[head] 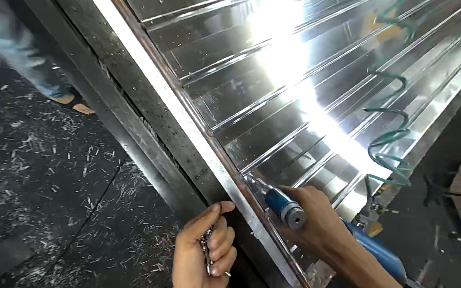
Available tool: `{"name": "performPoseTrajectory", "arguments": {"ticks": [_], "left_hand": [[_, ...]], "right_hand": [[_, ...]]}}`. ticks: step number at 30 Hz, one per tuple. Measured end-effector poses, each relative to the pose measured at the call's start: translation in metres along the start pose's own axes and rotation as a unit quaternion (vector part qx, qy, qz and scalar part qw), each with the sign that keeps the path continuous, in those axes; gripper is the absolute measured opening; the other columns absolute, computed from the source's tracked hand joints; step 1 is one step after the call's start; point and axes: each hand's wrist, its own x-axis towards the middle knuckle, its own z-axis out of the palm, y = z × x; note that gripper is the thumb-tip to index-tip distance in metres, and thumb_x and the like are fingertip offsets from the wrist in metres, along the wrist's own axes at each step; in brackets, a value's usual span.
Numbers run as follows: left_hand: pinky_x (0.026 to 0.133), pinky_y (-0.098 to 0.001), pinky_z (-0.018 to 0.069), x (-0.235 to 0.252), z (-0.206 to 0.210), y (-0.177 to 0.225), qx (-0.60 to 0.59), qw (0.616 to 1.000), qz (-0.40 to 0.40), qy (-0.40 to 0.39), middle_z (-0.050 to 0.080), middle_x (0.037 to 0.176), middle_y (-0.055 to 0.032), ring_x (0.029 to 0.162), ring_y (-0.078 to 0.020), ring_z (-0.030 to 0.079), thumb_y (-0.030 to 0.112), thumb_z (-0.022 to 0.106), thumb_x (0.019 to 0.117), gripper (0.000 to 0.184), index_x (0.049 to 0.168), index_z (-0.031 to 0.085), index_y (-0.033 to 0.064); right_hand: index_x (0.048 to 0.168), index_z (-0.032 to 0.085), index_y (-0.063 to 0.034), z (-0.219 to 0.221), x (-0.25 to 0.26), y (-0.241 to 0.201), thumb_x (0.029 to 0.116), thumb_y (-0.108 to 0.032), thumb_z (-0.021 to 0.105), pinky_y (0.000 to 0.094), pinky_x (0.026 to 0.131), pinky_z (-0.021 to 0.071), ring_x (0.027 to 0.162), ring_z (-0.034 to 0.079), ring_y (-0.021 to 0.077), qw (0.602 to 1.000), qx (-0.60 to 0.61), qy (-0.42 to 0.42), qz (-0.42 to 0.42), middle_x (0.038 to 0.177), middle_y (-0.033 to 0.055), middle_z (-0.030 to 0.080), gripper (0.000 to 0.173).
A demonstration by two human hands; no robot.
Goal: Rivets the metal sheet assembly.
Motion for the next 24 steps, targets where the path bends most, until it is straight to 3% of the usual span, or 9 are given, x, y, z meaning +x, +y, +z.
{"name": "performPoseTrajectory", "arguments": {"ticks": [3, 4, 8, 11, 16, 19, 21, 23, 24], "left_hand": [[0.033, -0.0185, 0.0392, -0.017, -0.009, -0.009, 0.004, 1.0, -0.012, -0.009, 0.042, 0.05, 0.006, 0.036, -0.003, 0.042, 0.02, 0.037, 0.107, 0.037, 0.111, 0.068, -0.0008], [0.034, -0.0186, 0.0391, -0.021, -0.013, -0.01, 0.011, 1.0, -0.014, -0.01, 0.042, 0.05, 0.0061, 0.036, -0.003, 0.042, 0.021, 0.038, 0.1071, 0.037, 0.111, 0.068, -0.0006], [0.034, -0.0184, 0.0393, -0.025, -0.026, -0.016, 0.012, 1.0, -0.024, 0.006, 0.042, 0.05, 0.0064, 0.036, -0.003, 0.042, 0.02, 0.035, 0.1074, 0.039, 0.111, 0.069, 0.0], [0.035, -0.0182, 0.039, -0.019, -0.025, -0.012, 0.012, 1.0, -0.024, 0.012, 0.043, 0.05, 0.0065, 0.037, -0.0032, 0.043, 0.021, 0.034, 0.1079, 0.04, 0.11, 0.069, 0.0006], [0.033, -0.0186, 0.0391, -0.007, -0.019, -0.008, -0.013, 0.999, -0.029, 0.009, 0.042, 0.05, 0.006, 0.035, -0.0035, 0.043, 0.021, 0.034, 0.1075, 0.039, 0.11, 0.068, 0.0001], [0.032, -0.0179, 0.0373, -0.007, -0.013, -0.009, -0.027, 0.999, -0.019, 0.013, 0.041, 0.049, 0.0056, 0.034, -0.0031, 0.041, 0.02, 0.035, 0.1066, 0.039, 0.108, 0.068, -0.0019], [0.033, -0.0182, 0.0385, -0.014, -0.011, -0.009, -0.029, 0.999, -0.024, -0.007, 0.041, 0.05, 0.0055, 0.035, -0.0032, 0.042, 0.02, 0.036, 0.1057, 0.039, 0.109, 0.068, -0.002], [0.034, -0.0186, 0.0395, -0.022, -0.01, -0.011, -0.026, 0.999, -0.025, -0.019, 0.042, 0.05, 0.0054, 0.036, -0.0035, 0.043, 0.019, 0.037, 0.106, 0.038, 0.109, 0.069, -0.0019], [0.034, -0.0184, 0.0392, -0.028, -0.011, -0.016, -0.025, 0.999, -0.029, -0.017, 0.043, 0.05, 0.0056, 0.036, -0.0034, 0.043, 0.019, 0.037, 0.106, 0.038, 0.109, 0.069, -0.0015]], "right_hand": [[0.106, 0.077, -0.0179, 0.017, -0.009, 0.013, 0.0795, -0.045, 0.074, 0.0441, 0.083, 0.0592, 0.1, 0.07, 0.0194, 0.997, 0.026, 0.064, -0.047, 0.105, 0.0014, 0.074, 0.038], [0.106, 0.077, -0.0186, 0.021, -0.009, 0.019, 0.0793, -0.046, 0.073, 0.0427, 0.085, 0.0595, 0.102, 0.071, 0.0175, 0.995, 0.033, 0.072, -0.055, 0.106, 0.0002, 0.075, 0.038], [0.102, 0.075, -0.0198, 0.018, -0.009, 0.02, 0.0774, -0.042, 0.071, 0.0419, 0.07, 0.0574, 0.08, 0.071, 0.0129, 0.996, 0.044, 0.052, -0.05, 0.086, -0.0027, 0.073, 0.033], [0.097, 0.074, -0.0201, 0.011, -0.003, 0.014, 0.0761, -0.042, 0.071, 0.0402, 0.067, 0.0566, 0.077, 0.07, 0.0122, 0.998, 0.04, 0.036, -0.042, 0.081, -0.003, 0.071, 0.03], [0.103, 0.075, -0.0222, 0.011, 0.002, 0.017, 0.0741, -0.042, 0.073, 0.0459, 0.067, 0.0566, 0.079, 0.071, 0.0183, 0.999, -0.002, 0.012, -0.043, 0.084, -0.001, 0.072, 0.035], [0.098, 0.075, -0.0257, 0.015, 0.001, 0.024, 0.0761, -0.045, 0.072, 0.0451, 0.064, 0.0558, 0.076, 0.069, 0.0149, 1.0, 0.015, 0.003, -0.016, 0.081, -0.0041, 0.071, 0.029], [0.101, 0.076, -0.0241, 0.011, -0.023, 0.024, 0.0801, -0.046, 0.074, 0.0392, 0.072, 0.059, 0.082, 0.069, 0.0097, 0.996, 0.085, 0.038, -0.006, 0.089, -0.0053, 0.073, 0.031], [0.108, 0.076, -0.0159, -0.002, -0.061, 0.015, 0.0844, -0.044, 0.078, 0.0346, 0.081, 0.0595, 0.095, 0.067, 0.0118, 0.983, 0.17, 0.068, -0.035, 0.106, 0.004, 0.07, 0.037], [0.111, 0.074, -0.0076, -0.009, -0.085, 0.005, 0.0859, -0.036, 0.08, 0.0347, 0.083, 0.058, 0.096, 0.066, 0.015, 0.974, 0.215, 0.066, -0.036, 0.107, 0.0109, 0.068, 0.038]]}}
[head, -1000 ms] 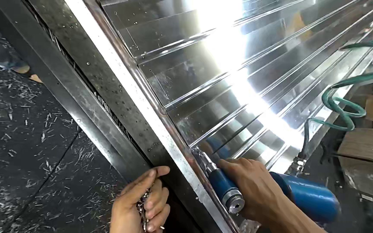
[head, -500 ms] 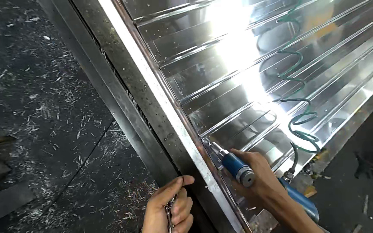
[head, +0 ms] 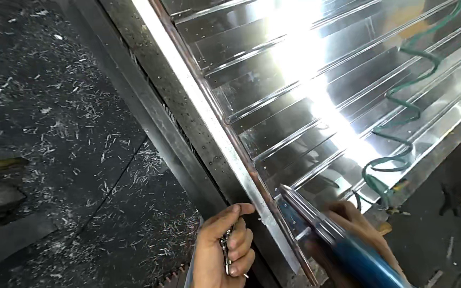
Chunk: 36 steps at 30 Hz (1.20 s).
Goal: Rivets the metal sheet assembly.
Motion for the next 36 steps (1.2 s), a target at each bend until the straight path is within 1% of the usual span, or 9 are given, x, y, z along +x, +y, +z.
{"name": "performPoseTrajectory", "arguments": {"ticks": [3, 11, 16, 20, 23, 27, 29, 33, 36], "left_hand": [[0.034, -0.0181, 0.038, -0.012, 0.003, -0.026, 0.002, 1.0, -0.023, 0.002, 0.041, 0.05, 0.0058, 0.036, -0.0034, 0.041, 0.021, 0.036, 0.1071, 0.039, 0.107, 0.069, 0.0001], [0.036, -0.0207, 0.0414, -0.066, 0.001, -0.09, 0.062, 0.997, -0.026, -0.022, 0.043, 0.05, 0.0055, 0.037, -0.0049, 0.044, 0.02, 0.034, 0.1039, 0.037, 0.11, 0.067, 0.0037], [0.037, -0.0198, 0.0416, -0.095, -0.01, -0.112, 0.056, 0.993, -0.084, -0.057, 0.044, 0.05, 0.0048, 0.037, -0.0053, 0.046, 0.022, 0.038, 0.1044, 0.035, 0.11, 0.067, 0.0031], [0.036, -0.0202, 0.0406, -0.114, -0.021, -0.117, 0.033, 0.988, -0.123, -0.084, 0.046, 0.048, 0.0037, 0.036, -0.0066, 0.046, 0.023, 0.038, 0.1054, 0.036, 0.107, 0.069, 0.0031], [0.035, -0.0184, 0.0394, -0.127, -0.042, -0.107, 0.116, 0.979, -0.13, -0.107, 0.045, 0.05, 0.0054, 0.036, -0.004, 0.044, 0.02, 0.043, 0.105, 0.034, 0.112, 0.069, 0.0003], [0.038, -0.0172, 0.0321, -0.175, -0.076, -0.108, 0.456, 0.879, -0.034, -0.137, 0.047, 0.054, 0.0083, 0.041, 0.0007, 0.037, 0.013, 0.051, 0.1037, 0.028, 0.112, 0.075, 0.0013], [0.039, -0.0182, 0.0322, -0.194, -0.085, -0.114, 0.522, 0.839, 0.009, -0.153, 0.053, 0.059, 0.0069, 0.043, 0.0007, 0.037, 0.011, 0.054, 0.1038, 0.024, 0.109, 0.075, 0.0008], [0.04, -0.019, 0.0318, -0.192, -0.079, -0.108, 0.504, 0.854, 0.06, -0.119, 0.051, 0.053, 0.0067, 0.042, 0.0, 0.039, 0.008, 0.055, 0.1003, 0.025, 0.085, 0.075, 0.0046], [0.038, -0.0194, 0.0312, -0.174, -0.066, -0.075, 0.439, 0.891, 0.061, -0.095, 0.044, 0.05, 0.0067, 0.04, -0.0014, 0.037, 0.011, 0.054, 0.102, 0.027, 0.087, 0.075, 0.0033]], "right_hand": [[0.108, 0.07, 0.0043, 0.002, -0.055, -0.038, 0.0905, -0.022, 0.079, 0.0341, 0.074, 0.0628, 0.081, 0.073, 0.0147, 0.994, 0.103, 0.008, 0.03, 0.091, 0.0131, 0.075, 0.034], [0.107, 0.074, 0.0005, 0.066, -0.152, -0.046, 0.0883, -0.013, 0.076, 0.0341, 0.078, 0.0625, 0.085, 0.074, 0.0168, 0.981, 0.143, 0.132, 0.007, 0.094, 0.0113, 0.076, 0.024], [0.104, 0.072, 0.0034, 0.082, -0.205, -0.045, 0.0862, -0.012, 0.074, 0.0321, 0.078, 0.0623, 0.084, 0.073, 0.0151, 0.958, 0.189, 0.218, -0.008, 0.092, 0.0121, 0.076, 0.024], [0.104, 0.07, 0.0047, 0.094, -0.242, -0.048, 0.0862, -0.013, 0.074, 0.0272, 0.074, 0.0607, 0.079, 0.071, 0.0108, 0.935, 0.237, 0.264, -0.011, 0.088, 0.0112, 0.074, 0.025], [0.103, 0.067, 0.0053, 0.111, -0.266, -0.048, 0.0861, -0.011, 0.074, 0.0282, 0.071, 0.0605, 0.076, 0.07, 0.0111, 0.903, 0.293, 0.314, -0.011, 0.085, 0.0104, 0.072, 0.024], [0.104, 0.064, 0.0031, 0.133, -0.283, -0.051, 0.0863, -0.007, 0.074, 0.0316, 0.068, 0.0622, 0.073, 0.07, 0.0133, 0.865, 0.327, 0.381, 0.019, 0.083, 0.0057, 0.072, 0.022], [0.103, 0.065, 0.0015, 0.141, -0.283, -0.055, 0.0862, -0.005, 0.075, 0.03, 0.071, 0.0631, 0.076, 0.071, 0.0116, 0.87, 0.315, 0.378, 0.009, 0.085, 0.0047, 0.073, 0.021], [0.097, 0.07, 0.0047, 0.145, -0.273, -0.054, 0.0887, -0.015, 0.075, 0.0326, 0.07, 0.0612, 0.074, 0.071, 0.016, 0.917, 0.218, 0.333, -0.039, 0.083, 0.0125, 0.072, 0.023], [0.097, 0.071, 0.0016, 0.148, -0.251, -0.045, 0.0936, -0.028, 0.07, 0.0336, 0.066, 0.0605, 0.071, 0.071, 0.0179, 0.922, 0.139, 0.349, -0.093, 0.08, 0.0127, 0.072, 0.03]]}}
